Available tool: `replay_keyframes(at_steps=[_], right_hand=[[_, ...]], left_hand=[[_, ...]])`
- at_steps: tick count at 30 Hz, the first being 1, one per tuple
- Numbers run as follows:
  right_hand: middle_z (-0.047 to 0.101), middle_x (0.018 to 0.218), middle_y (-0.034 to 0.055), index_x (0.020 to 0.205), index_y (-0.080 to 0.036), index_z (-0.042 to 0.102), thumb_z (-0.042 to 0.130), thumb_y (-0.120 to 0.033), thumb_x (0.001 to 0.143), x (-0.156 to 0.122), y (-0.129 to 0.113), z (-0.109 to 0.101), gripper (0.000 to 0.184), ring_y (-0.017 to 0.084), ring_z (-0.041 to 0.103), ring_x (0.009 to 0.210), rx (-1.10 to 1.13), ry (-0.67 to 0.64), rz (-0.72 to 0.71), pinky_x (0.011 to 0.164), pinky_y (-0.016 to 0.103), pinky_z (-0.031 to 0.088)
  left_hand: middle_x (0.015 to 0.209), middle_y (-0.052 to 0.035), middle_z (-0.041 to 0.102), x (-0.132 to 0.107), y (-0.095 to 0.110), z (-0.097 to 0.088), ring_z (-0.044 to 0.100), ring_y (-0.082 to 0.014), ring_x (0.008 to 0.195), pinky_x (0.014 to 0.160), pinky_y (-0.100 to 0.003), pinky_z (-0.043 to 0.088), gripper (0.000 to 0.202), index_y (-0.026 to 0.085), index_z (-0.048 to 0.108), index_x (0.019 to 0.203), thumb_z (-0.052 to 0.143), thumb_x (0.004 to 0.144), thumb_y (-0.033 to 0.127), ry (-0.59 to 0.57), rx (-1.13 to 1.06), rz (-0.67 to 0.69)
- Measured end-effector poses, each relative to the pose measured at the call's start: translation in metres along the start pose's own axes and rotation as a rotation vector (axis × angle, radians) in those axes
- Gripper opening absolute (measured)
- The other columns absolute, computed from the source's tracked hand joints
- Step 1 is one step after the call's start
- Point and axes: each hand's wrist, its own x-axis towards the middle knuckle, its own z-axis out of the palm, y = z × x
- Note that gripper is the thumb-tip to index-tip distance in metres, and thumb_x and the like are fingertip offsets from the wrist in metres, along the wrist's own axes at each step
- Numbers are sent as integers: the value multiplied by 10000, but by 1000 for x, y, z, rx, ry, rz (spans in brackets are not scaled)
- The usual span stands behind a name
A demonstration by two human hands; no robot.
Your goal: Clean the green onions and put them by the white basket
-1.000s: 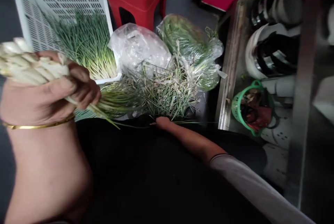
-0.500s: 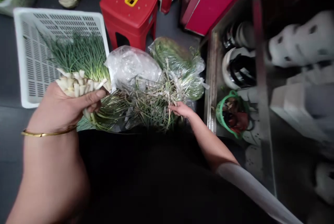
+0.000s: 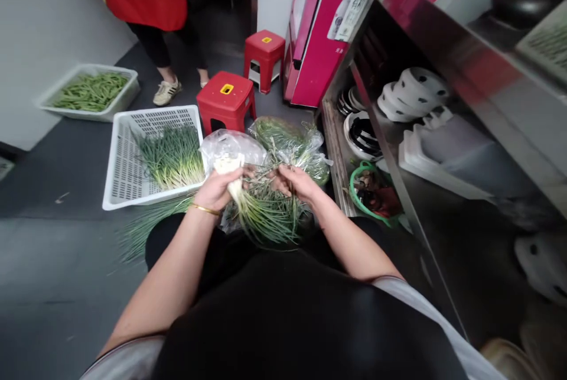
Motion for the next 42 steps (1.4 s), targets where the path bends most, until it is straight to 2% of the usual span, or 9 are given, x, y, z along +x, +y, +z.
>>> replay_keyframes(at_steps=[3,6,12,19,24,27,30,35,42], right_hand=[[677,718,84,929,-110,614,413,-529,922,-5,-14,-11,464,131,624,588,268,72,84,517,230,498],[683,757,103,967,-106,601,367,-526,939,-6,-23,-2,482,169,656,677,373,64,110,602,308,553],[614,628,28,883,-118,619,455,-488,918,4,-19,41,407,115,568,530,192,205,62,534,243,502],[617,711,0,909,-170,623,668,-396,776,-14,-11,35,266,107,566,562,4,-31,20,453,209,453],[583,643,-14,863,-144,631,656,-247,757,-24,0,23,150,92,543,548,22,95,-59,527,220,471],[571,620,-12,872,-151,613,542,-299,831,-26,-2,11,170,104,545,550,97,313,-198,581,246,477],[584,671,-2,897,-162,628,496,-360,861,-29,-7,6,240,120,535,593,-165,465,-333,600,251,453],[623,791,52,780,-146,668,645,-360,798,-28,1,28,217,162,558,753,-876,233,-361,727,264,422],[612,797,62,740,-148,647,558,-236,854,-25,17,28,169,165,558,791,-1050,236,-356,729,247,387]], left_hand=[[530,8,548,-14,11,-1,509,-97,459,500,-264,482,278,127,593,696,802,589,276,-91,-14,-19],[456,60,463,-21,2,15,398,-60,366,416,-233,414,303,139,594,727,814,564,269,-48,116,-52],[524,-5,567,-24,-31,46,450,-94,380,360,-231,335,231,141,604,641,801,522,156,136,606,-3],[506,23,553,-23,-24,32,424,-66,364,357,-214,323,311,126,608,705,820,490,197,124,260,-20],[482,38,530,-20,-21,19,407,-48,341,340,-201,325,332,112,582,666,832,469,206,175,192,-27],[517,27,557,-19,-19,16,419,-48,346,340,-199,332,324,111,584,668,827,481,217,215,210,29],[559,13,588,-18,-18,18,428,-48,363,338,-195,326,330,112,591,676,829,477,225,234,272,67],[506,26,547,-14,-28,24,423,-65,361,342,-207,326,316,124,593,657,820,507,284,199,347,45],[474,13,527,-19,-36,19,425,-88,355,351,-220,308,249,151,607,634,804,552,279,111,507,-45]])
